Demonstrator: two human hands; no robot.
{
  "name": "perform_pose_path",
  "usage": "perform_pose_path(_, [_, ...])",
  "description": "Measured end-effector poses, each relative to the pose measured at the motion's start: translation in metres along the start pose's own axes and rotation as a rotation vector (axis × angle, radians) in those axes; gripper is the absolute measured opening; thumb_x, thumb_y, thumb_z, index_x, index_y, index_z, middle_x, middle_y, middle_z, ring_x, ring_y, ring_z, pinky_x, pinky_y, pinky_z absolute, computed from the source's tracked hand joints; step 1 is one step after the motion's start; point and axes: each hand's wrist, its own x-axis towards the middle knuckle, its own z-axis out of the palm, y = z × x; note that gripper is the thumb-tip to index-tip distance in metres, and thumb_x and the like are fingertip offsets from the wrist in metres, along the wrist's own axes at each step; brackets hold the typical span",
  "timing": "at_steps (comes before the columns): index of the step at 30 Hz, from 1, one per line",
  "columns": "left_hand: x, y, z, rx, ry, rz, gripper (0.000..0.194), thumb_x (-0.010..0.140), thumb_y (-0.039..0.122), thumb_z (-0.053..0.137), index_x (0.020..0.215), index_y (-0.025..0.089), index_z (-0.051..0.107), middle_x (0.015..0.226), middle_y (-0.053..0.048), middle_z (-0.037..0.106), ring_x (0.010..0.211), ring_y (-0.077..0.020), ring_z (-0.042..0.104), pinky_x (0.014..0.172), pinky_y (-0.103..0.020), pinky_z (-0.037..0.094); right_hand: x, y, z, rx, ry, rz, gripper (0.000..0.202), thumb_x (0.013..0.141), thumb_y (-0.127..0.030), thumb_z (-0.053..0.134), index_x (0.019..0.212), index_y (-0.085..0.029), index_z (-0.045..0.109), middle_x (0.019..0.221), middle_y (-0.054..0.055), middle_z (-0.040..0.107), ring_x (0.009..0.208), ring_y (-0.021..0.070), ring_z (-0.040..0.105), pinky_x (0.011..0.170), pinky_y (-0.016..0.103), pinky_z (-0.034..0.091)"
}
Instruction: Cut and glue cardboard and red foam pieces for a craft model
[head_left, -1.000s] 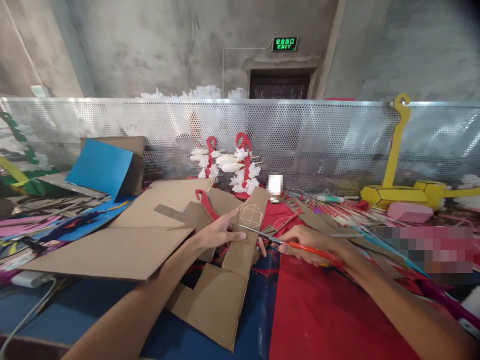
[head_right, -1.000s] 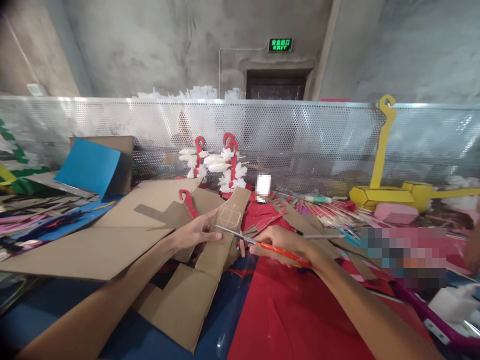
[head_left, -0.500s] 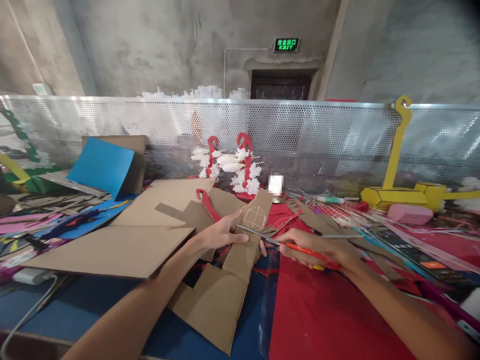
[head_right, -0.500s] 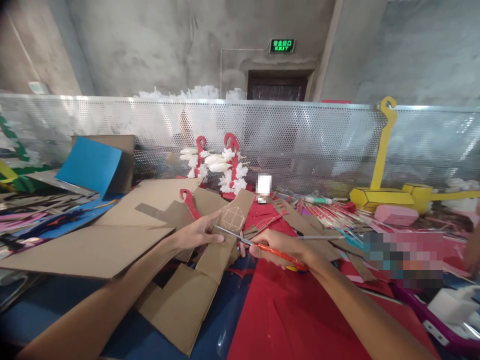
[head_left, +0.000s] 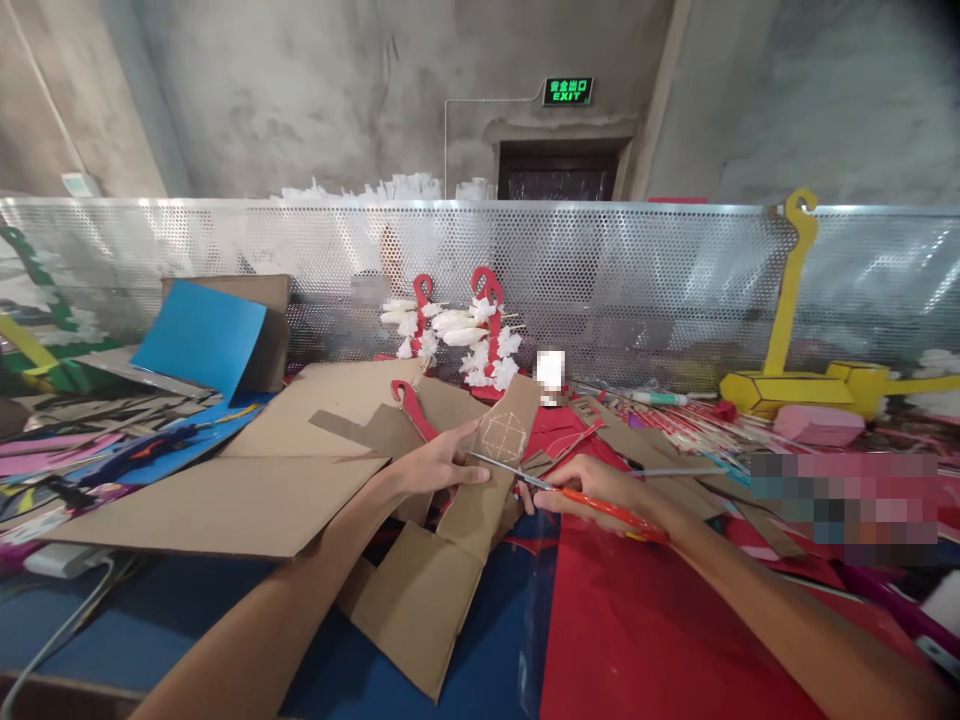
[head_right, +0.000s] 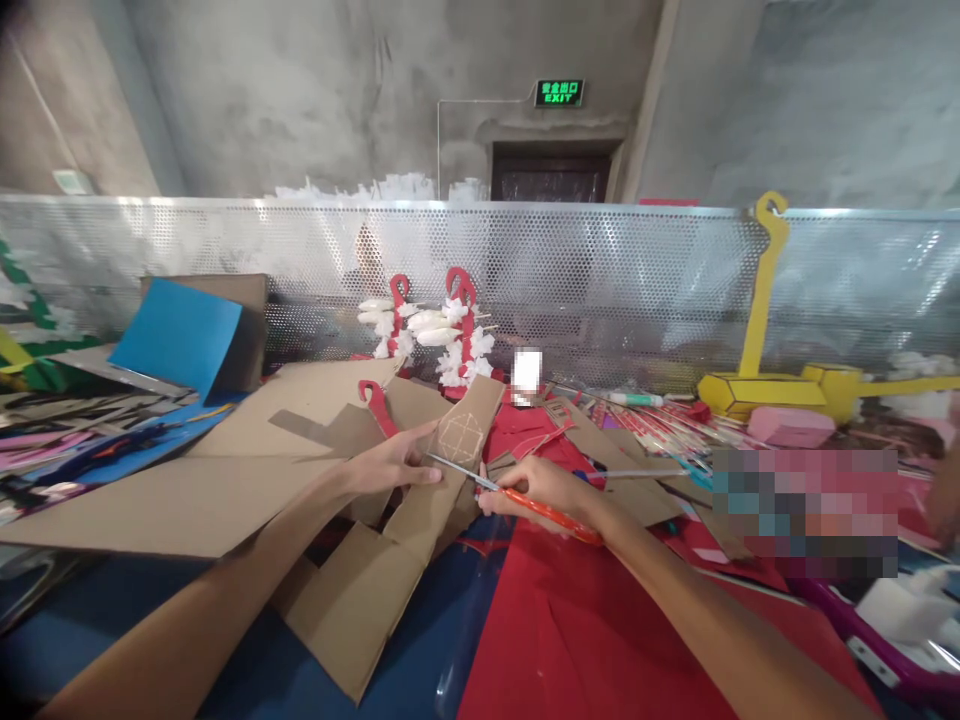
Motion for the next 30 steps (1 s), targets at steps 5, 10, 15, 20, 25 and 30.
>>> perform_pose_path(5, [0.0,-0.004,-0.003,0.124,0.081,-0.014,0.075,0.082,0.052,0.078,0.146,0.02,0.055,0.091,-0.007,0.074,0.074,-0.0226,0.067,0.064,-0.031,0.054,0.0,-0.003,0.0,0.002,-0.001,0.02,0.055,0.083,-0.067,0.067,0.089,-0.014,0.078,0.055,-0.003,0.049,0.049,0.0101,0.04,0.047,0.022,0.028])
perform_pose_path(10, [0.007,-0.006,-0.006,0.433,0.354,-0.006,0.053,0.099,0.058,0.045,0.113,0.017,0.076,0.089,-0.006,0.072,0.075,-0.0216,0.061,0.07,-0.031,0.049,0.003,0.0,0.003,-0.061,0.048,-0.009,0.054,0.084,-0.065,0.066,0.083,-0.013,0.077,0.058,-0.003,0.045,0.053,0.0085,0.035,0.047,0.021,0.023])
perform_pose_path(15, [0.012,-0.017,-0.012,0.644,0.434,-0.03,0.041,0.097,0.048,0.049,0.098,0.018,0.077,0.077,-0.003,0.067,0.07,-0.02,0.058,0.069,-0.03,0.043,0.008,0.007,0.007,-0.08,-0.002,0.005,0.052,0.083,-0.066,0.068,0.076,-0.014,0.072,0.059,-0.003,0.044,0.055,0.0078,0.034,0.047,0.02,0.022])
perform_pose_path(20, [0.012,-0.026,-0.015,0.65,0.604,-0.046,0.03,0.094,0.031,0.047,0.109,0.018,0.07,0.083,-0.003,0.068,0.073,-0.0199,0.061,0.069,-0.03,0.045,-0.008,0.003,-0.01,0.059,-0.113,0.134,0.053,0.085,-0.068,0.065,0.094,-0.016,0.071,0.057,-0.005,0.047,0.043,0.0067,0.04,0.039,0.017,0.03])
perform_pose_path(25, [0.009,-0.016,-0.003,0.796,0.54,-0.048,0.031,0.09,0.022,0.051,0.117,0.02,0.066,0.097,-0.006,0.073,0.08,-0.0222,0.068,0.072,-0.031,0.048,-0.023,0.019,-0.043,0.399,0.073,-0.031,0.049,0.089,-0.064,0.063,0.105,-0.018,0.066,0.06,-0.007,0.047,0.036,0.0046,0.038,0.034,0.016,0.034])
perform_pose_path(30, [0.013,-0.001,0.024,0.927,0.283,-0.043,0.038,0.089,0.022,0.056,0.126,0.024,0.065,0.12,-0.008,0.075,0.101,-0.0252,0.073,0.087,-0.033,0.053,-0.01,0.047,-0.053,0.695,0.42,-0.162,0.043,0.084,-0.06,0.072,0.099,-0.02,0.063,0.061,-0.008,0.046,0.038,0.005,0.037,0.032,0.016,0.035])
